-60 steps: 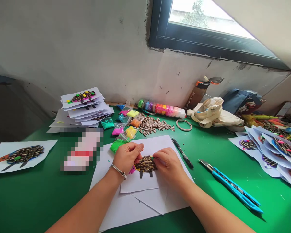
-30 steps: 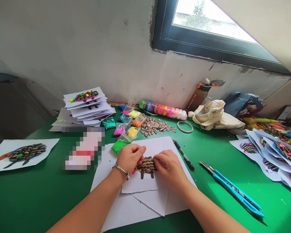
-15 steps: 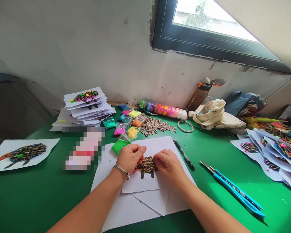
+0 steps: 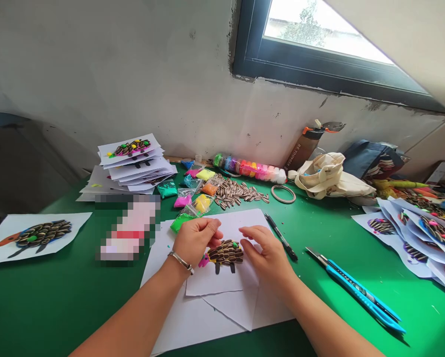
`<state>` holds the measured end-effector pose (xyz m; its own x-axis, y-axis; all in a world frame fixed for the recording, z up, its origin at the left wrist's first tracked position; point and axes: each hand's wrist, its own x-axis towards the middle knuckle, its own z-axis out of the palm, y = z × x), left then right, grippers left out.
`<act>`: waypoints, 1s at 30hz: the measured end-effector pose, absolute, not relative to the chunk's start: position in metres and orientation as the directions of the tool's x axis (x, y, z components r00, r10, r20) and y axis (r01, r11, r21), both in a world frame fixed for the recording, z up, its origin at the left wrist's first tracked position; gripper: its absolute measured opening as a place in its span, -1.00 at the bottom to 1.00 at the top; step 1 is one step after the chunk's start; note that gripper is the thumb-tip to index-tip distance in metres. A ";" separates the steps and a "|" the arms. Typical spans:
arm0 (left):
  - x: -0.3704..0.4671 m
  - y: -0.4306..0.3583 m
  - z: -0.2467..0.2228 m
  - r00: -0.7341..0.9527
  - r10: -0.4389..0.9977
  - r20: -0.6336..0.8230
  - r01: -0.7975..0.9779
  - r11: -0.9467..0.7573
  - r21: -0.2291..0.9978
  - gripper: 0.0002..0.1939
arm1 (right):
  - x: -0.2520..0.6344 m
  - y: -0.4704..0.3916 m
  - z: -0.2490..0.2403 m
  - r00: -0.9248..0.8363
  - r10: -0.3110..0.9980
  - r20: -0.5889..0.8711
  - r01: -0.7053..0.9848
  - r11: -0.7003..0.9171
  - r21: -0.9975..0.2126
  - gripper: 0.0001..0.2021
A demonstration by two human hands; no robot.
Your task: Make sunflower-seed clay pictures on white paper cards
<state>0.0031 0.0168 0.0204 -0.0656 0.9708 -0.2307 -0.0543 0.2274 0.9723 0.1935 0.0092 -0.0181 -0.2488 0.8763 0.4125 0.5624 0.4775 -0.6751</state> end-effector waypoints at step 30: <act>-0.003 0.010 0.032 0.000 0.995 -0.102 0.118 0.101 0.988 -0.57 | 0.181 -0.006 -0.007 -0.421 0.780 0.463 0.654 0.614 -0.441 -0.76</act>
<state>-0.0033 0.0098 0.0321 -0.0005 0.9948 -0.1021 0.1180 0.1014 0.9878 0.1808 -0.0056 -0.0073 -0.4209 0.7803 0.4626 0.6540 0.6144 -0.4414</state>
